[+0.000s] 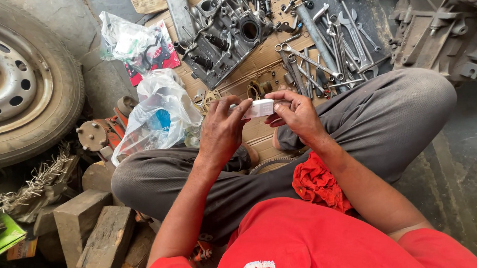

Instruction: Applying sealant to a thermostat housing and preparing engine components for assembly while sitting on a workshop floor.

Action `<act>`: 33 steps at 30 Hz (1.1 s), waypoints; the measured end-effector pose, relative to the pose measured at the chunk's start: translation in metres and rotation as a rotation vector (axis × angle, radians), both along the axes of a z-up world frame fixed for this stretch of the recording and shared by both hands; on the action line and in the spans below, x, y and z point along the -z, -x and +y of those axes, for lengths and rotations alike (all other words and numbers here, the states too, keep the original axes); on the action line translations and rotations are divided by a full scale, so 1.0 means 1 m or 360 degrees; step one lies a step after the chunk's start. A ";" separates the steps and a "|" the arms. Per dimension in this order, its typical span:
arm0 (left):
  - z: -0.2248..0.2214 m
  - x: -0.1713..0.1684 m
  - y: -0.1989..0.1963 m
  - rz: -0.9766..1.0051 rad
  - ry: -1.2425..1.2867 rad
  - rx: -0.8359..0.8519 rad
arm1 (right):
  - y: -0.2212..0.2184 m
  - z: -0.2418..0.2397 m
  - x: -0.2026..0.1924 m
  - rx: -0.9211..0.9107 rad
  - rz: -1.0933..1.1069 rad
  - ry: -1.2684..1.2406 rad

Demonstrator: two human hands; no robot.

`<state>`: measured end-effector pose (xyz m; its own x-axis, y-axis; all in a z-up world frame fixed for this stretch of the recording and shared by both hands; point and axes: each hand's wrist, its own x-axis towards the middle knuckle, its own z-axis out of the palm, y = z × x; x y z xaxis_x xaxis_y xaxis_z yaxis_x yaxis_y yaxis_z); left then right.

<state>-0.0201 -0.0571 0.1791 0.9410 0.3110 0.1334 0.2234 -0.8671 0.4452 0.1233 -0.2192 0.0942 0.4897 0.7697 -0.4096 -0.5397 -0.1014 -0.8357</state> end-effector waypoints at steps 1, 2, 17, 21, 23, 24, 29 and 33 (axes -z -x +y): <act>0.000 0.000 0.000 0.0003 0.0001 0.0001 | -0.001 0.000 0.000 0.0001 0.0003 0.0001; 0.000 0.000 0.000 -0.0006 -0.0051 0.0026 | -0.002 0.000 -0.001 -0.0039 0.0015 0.0006; -0.007 -0.004 -0.013 0.0006 -0.0376 0.0175 | 0.001 -0.004 0.008 -0.0109 0.0039 -0.0065; -0.004 0.009 -0.011 0.0101 -0.0269 0.0189 | -0.001 -0.006 0.001 -0.0105 0.0210 -0.0068; -0.001 0.007 -0.015 0.0083 -0.0238 0.0205 | -0.002 -0.005 -0.006 -0.0151 0.0170 -0.0046; 0.000 0.005 -0.016 0.0065 -0.0211 0.0214 | -0.002 -0.003 -0.010 -0.0203 0.0130 -0.0028; 0.005 0.011 -0.015 0.0207 -0.0060 0.0278 | -0.003 -0.003 -0.008 -0.0235 0.0084 -0.0056; 0.004 0.002 -0.019 0.0243 -0.0156 0.0344 | -0.001 -0.003 -0.005 -0.0240 0.0044 -0.0055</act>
<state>-0.0008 -0.0526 0.1770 0.9956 0.0933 0.0043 0.0866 -0.9392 0.3322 0.1247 -0.2223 0.0994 0.3563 0.8474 -0.3936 -0.5436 -0.1547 -0.8250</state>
